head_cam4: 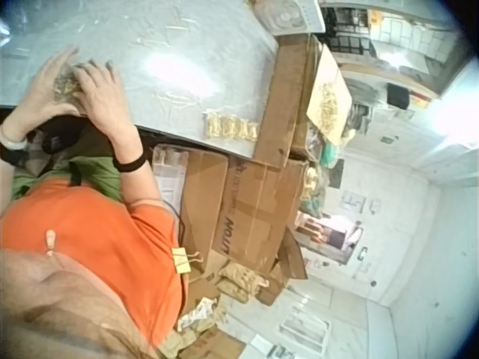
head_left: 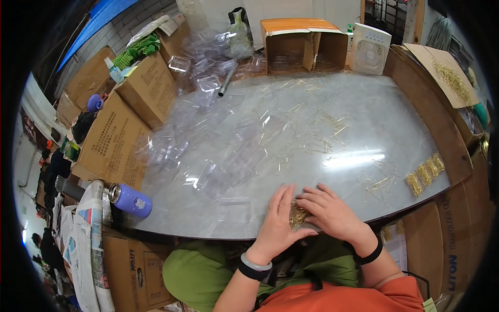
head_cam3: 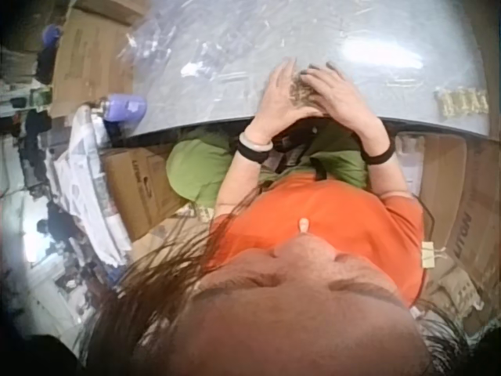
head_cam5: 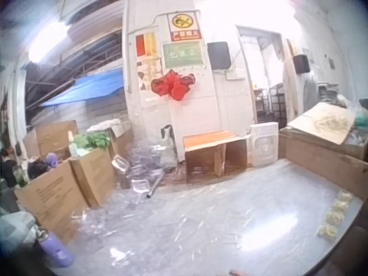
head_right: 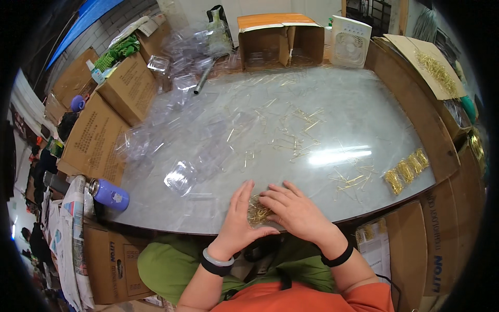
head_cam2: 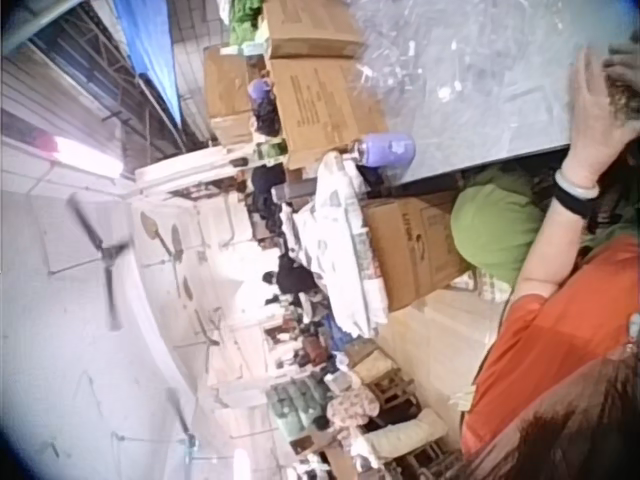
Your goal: Sort small gold-colored metal parts and place them into small plastic bags.
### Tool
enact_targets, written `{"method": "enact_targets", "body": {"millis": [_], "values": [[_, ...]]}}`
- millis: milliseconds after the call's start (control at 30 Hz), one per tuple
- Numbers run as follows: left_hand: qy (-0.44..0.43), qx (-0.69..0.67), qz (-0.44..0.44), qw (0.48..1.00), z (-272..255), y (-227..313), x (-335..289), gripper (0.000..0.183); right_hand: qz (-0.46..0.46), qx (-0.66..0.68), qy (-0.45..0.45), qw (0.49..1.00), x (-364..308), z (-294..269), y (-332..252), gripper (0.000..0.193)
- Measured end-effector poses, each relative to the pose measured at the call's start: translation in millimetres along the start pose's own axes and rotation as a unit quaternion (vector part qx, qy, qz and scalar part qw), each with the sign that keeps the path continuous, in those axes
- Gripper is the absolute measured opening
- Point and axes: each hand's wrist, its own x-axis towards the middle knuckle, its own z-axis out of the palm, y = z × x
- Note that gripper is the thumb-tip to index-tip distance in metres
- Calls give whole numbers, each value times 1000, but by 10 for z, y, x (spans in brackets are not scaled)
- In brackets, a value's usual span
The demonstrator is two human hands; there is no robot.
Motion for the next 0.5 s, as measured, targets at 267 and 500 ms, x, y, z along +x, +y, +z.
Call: {"method": "enact_targets", "body": {"millis": [267,500], "values": [[24,138,-91,986,-76,215,-141,75,132,110,67,983,-93,74,24,47],[-13,78,-156,985,-11,163,28,58,26,8,19,999,-27,32,24,53]]}}
